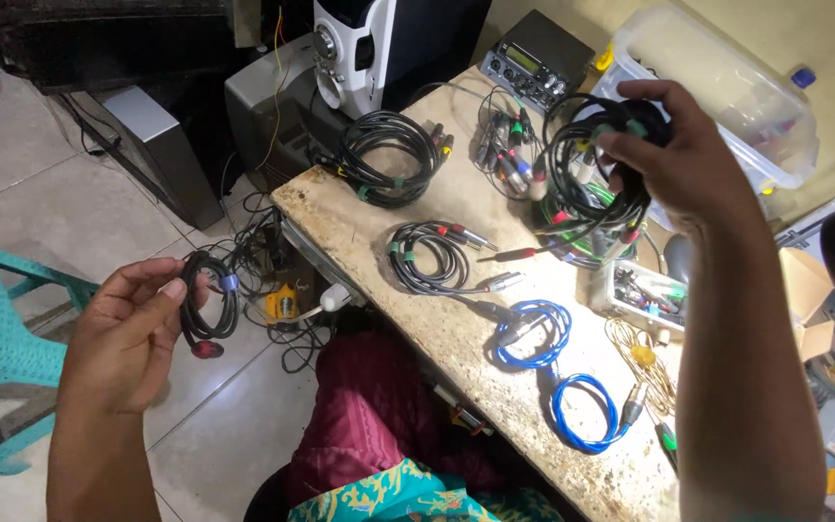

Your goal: Sorting and coiling various electronic cables on a repair workbench to organize the workspace.

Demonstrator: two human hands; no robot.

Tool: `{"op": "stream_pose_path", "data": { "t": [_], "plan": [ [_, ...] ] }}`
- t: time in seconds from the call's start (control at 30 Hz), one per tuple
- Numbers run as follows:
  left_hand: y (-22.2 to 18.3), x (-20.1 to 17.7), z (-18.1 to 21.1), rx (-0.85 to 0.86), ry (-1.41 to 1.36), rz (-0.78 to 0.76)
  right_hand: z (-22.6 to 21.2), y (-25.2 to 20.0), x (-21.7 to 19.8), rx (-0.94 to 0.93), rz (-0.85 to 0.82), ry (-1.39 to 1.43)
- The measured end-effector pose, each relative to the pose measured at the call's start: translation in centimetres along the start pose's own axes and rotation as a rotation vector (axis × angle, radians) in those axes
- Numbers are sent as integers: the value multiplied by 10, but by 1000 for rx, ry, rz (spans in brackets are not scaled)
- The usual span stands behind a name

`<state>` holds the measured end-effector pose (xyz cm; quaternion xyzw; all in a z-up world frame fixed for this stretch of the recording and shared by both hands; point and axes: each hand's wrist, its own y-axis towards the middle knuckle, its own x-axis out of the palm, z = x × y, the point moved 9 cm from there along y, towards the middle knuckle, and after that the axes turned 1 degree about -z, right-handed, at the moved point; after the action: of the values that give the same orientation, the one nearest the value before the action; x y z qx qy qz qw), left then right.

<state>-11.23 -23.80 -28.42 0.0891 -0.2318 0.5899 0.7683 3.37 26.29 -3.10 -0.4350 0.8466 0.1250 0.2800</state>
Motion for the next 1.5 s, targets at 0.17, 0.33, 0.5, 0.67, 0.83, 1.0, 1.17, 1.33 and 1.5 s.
{"op": "stream_pose_path", "data": {
  "t": [0.17, 0.33, 0.5, 0.67, 0.83, 1.0, 1.17, 1.33, 1.5],
  "plan": [
    [0, 0, -3, 45, -18, -8, 11, 3, -17, -82, -33, 11],
    [0, -9, -10, 24, 27, 17, 13, -6, -14, -61, -21, -31],
    [-6, -19, -13, -3, 54, 92, 12, -2, 17, -196, -36, -331],
    [-13, -25, -21, -27, 8, 124, 29, -2, 105, -288, -25, -763],
    [-15, -35, -29, -36, -57, 102, 62, -13, 212, -303, -102, -983],
    [-16, -46, -41, -62, -45, 129, 69, -38, 264, -66, -301, -525],
    [-12, -53, -57, -78, -47, 120, 89, -23, 282, -72, -304, -781],
    [-6, -53, -77, -138, -18, 133, 84, -13, 284, -167, -251, -644],
    [-14, -46, -77, -110, -4, 102, 89, -19, 295, -370, -416, -720]
  ]
}}
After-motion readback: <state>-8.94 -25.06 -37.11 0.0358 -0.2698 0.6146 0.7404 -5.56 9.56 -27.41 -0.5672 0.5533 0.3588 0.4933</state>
